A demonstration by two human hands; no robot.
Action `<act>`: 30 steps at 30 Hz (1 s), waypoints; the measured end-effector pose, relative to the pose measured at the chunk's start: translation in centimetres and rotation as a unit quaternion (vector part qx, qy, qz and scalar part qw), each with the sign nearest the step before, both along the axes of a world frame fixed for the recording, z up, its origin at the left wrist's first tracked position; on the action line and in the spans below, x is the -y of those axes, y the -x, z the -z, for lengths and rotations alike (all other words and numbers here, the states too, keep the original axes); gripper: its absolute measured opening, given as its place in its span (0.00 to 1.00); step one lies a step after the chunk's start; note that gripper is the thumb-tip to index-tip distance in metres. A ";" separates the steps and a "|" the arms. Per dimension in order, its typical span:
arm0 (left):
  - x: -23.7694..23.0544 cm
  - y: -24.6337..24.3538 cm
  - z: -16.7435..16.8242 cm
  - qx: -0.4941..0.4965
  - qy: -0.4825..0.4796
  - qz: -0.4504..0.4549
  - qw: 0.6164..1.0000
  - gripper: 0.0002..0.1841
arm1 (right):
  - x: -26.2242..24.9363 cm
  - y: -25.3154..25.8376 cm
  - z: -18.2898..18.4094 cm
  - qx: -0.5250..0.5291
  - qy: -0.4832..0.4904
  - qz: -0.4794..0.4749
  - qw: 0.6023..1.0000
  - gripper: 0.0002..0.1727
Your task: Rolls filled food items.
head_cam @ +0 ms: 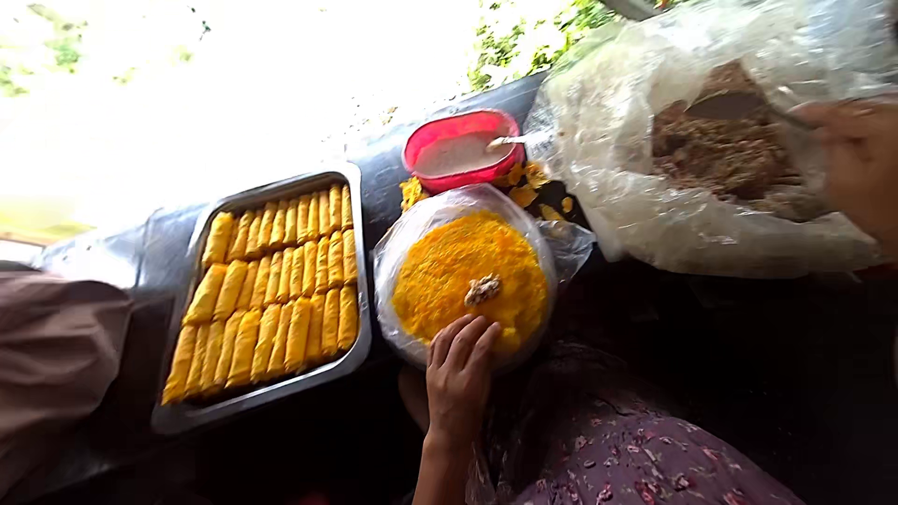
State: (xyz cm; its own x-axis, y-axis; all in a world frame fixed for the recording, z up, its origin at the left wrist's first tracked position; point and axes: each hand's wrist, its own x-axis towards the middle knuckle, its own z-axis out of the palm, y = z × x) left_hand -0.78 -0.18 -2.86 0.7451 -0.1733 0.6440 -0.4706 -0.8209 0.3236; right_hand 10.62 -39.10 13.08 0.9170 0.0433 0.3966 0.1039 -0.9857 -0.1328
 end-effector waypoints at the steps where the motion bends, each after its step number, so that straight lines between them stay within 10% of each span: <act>1: -0.1 0.1 -0.1 0.000 -0.002 -0.003 1.000 0.10 | -0.5 -0.1 -0.5 -0.028 0.015 0.033 0.999 0.21; 21: 0.0 0.0 -0.9 -0.013 -0.034 -0.015 0.999 0.10 | -0.2 1.5 -1.0 -0.108 0.087 -0.002 0.990 0.16; 30: 0.0 -0.1 -0.6 -0.005 -0.032 -0.016 0.999 0.10 | 4.0 1.8 -0.3 -0.003 -0.086 -0.093 0.992 0.16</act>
